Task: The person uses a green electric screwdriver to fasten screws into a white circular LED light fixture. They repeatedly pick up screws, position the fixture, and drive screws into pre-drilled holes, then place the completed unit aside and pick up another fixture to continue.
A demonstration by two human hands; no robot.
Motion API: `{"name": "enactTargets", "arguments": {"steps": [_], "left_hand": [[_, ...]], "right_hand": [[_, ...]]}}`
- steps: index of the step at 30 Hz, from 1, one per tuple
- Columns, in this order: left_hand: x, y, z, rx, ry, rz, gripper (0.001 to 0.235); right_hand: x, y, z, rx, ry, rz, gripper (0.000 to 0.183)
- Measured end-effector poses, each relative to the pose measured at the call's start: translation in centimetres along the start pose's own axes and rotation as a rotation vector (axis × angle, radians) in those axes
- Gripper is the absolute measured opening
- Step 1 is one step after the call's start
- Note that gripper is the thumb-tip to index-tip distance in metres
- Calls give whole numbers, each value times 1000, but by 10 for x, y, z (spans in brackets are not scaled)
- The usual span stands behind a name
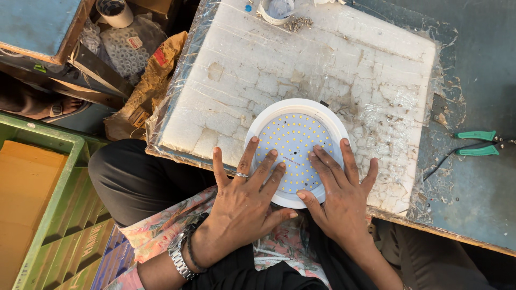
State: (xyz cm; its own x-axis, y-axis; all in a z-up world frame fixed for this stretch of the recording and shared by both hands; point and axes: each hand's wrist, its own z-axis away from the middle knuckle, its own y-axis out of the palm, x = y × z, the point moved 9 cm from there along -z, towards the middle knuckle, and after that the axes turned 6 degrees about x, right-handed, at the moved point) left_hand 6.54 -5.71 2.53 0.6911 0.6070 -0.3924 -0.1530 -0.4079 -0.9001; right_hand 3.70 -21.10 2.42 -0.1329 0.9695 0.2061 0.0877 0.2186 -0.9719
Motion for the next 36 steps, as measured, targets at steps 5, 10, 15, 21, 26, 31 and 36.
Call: {"name": "enactTargets", "arguments": {"steps": [5,10,15,21,26,31,36], "left_hand": [[2,-1,-1,-6,9,12,82],[2,-1,-1,-13,14,10,83],[-2,-10,-3,-39,16,8,81],[-7,-53,-41,-132,191,142,50],[-25,-22,-155,15,481,250,25],[-77,45,-244,133,660,247,28],[-111,88,-276,211,797,118,45]], "right_hand": [[1,2,1,3,9,3,67],[1,1,1,3,12,7,65],[4,-2,-1,-5,19,-17,64],[-4,-29,3,-96,-39,-213,59],[-49,-73,31,-428,92,-448,33],[-90,-95,72,-609,236,-412,25],[-119,-90,101,-634,371,-411,25]]}}
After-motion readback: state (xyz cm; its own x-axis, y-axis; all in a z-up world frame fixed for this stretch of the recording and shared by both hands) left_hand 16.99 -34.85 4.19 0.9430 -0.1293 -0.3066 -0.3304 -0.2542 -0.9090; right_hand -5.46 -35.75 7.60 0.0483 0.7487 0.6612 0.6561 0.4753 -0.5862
